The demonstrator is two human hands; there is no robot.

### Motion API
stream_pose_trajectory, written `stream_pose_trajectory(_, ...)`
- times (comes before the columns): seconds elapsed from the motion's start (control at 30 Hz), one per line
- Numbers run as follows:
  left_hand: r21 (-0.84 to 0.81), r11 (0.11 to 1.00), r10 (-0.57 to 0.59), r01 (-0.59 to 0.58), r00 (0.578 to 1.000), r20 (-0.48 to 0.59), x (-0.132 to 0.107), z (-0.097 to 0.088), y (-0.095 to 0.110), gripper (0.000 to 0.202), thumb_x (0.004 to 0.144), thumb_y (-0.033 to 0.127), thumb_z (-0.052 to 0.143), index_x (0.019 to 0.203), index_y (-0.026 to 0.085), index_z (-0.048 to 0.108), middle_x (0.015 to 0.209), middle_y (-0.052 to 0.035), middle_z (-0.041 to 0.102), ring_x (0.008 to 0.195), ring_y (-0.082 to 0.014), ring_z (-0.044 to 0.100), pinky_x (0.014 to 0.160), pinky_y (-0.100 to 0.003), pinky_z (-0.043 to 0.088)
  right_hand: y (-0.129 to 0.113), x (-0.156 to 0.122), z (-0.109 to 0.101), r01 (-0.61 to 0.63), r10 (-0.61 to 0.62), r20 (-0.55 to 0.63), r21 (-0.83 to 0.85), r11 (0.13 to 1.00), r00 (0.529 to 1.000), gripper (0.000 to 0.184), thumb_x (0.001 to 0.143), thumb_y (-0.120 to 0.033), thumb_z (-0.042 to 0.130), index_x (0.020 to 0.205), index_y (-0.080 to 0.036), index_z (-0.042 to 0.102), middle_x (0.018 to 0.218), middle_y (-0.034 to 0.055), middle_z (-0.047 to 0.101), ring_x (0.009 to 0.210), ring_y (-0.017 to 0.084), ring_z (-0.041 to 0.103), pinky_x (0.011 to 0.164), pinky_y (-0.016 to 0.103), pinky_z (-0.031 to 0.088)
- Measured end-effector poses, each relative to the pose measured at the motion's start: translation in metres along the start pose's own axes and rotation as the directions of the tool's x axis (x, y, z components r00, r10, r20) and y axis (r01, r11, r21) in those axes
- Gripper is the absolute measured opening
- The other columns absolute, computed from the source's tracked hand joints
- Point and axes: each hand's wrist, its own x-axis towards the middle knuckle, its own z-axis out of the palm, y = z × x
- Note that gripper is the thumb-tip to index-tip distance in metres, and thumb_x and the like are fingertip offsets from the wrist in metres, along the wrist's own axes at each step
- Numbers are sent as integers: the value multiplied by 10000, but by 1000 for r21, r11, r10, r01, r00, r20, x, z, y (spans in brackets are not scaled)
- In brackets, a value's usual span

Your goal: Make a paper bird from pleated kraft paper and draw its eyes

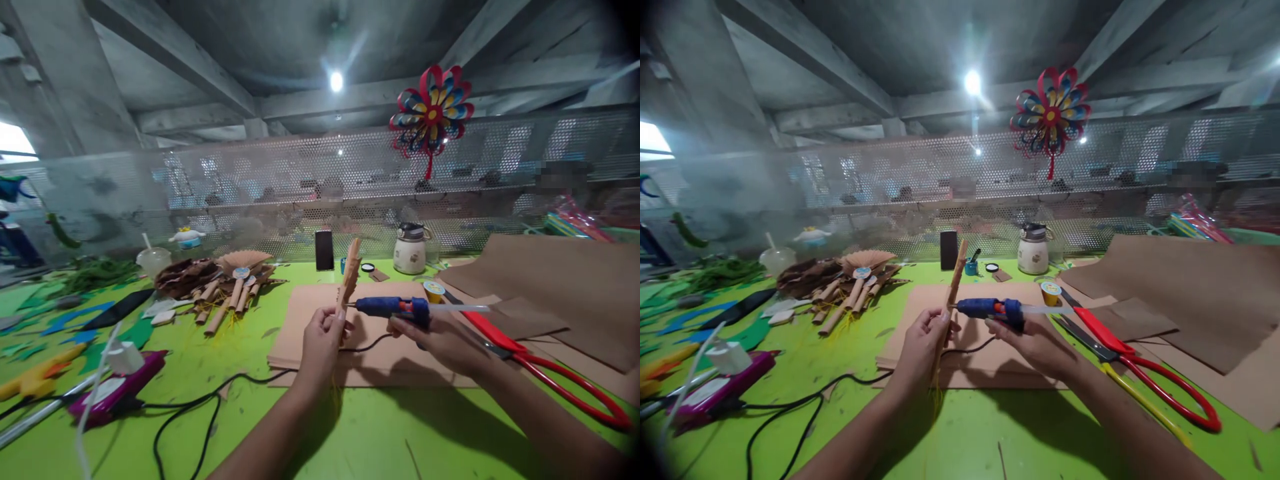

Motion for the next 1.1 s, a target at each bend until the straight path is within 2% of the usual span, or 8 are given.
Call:
stream_pose_trajectory(0.1, 20, 1000, 5, -5, 1000, 1, -1, 1, 0, 345, 746, 442, 702, 912, 162, 589, 683, -45, 668, 556, -119, 524, 529, -226, 394, -1, 1, 0, 12, -12, -14, 5, 1000, 1000, 310, 863, -458, 556, 813, -182, 687, 759, 38, 688, 682, 171, 600, 638, 293, 483)
stream_pose_trajectory(0.2, 28, 1000, 11, -11, 1000, 0, -3, 2, 0, 304, 758, 428, 691, 859, 161, 584, 681, -41, 664, 564, -114, 529, 538, -221, 394, 0, 2, 0, -3, 3, -36, 13, 1000, 999, 342, 868, -476, 538, 798, -173, 678, 747, 44, 685, 675, 171, 595, 624, 287, 476)
stream_pose_trajectory(0.3, 33, 999, 9, -9, 1000, -10, -4, 3, -1, 278, 773, 414, 678, 832, 162, 579, 678, -36, 658, 560, -107, 524, 545, -218, 393, 1, 3, 0, -1, 0, -28, -40, 999, 1000, 391, 879, -491, 508, 705, -172, 654, 690, 34, 653, 629, 159, 563, 604, 286, 455)
stream_pose_trajectory(0.63, -26, 998, -51, 51, 999, 10, -6, 5, -1, 309, 773, 439, 679, 820, 157, 561, 645, -16, 630, 500, -80, 464, 492, -195, 323, -5, 2, 1, 24, -27, -46, -67, 997, 999, 418, 886, -469, 478, 587, -189, 560, 592, 6, 535, 573, 141, 484, 582, 280, 421)
stream_pose_trajectory(0.87, -40, 994, -100, 102, 994, 48, -2, 4, -5, 327, 781, 455, 665, 822, 153, 547, 663, -29, 641, 524, -85, 484, 506, -199, 328, -2, 3, 3, -16, 12, -58, -75, 997, 998, 426, 862, -501, 483, 569, -193, 520, 556, 0, 515, 541, 136, 471, 548, 268, 421)
stream_pose_trajectory(1.1, -23, 993, -115, 117, 991, 72, -2, 2, -6, 300, 806, 442, 642, 816, 156, 551, 657, -31, 636, 538, -88, 485, 524, -203, 337, -2, 1, 5, 4, -23, -112, -168, 986, 993, 395, 857, -491, 489, 620, -184, 566, 560, 9, 559, 540, 151, 493, 515, 261, 409)
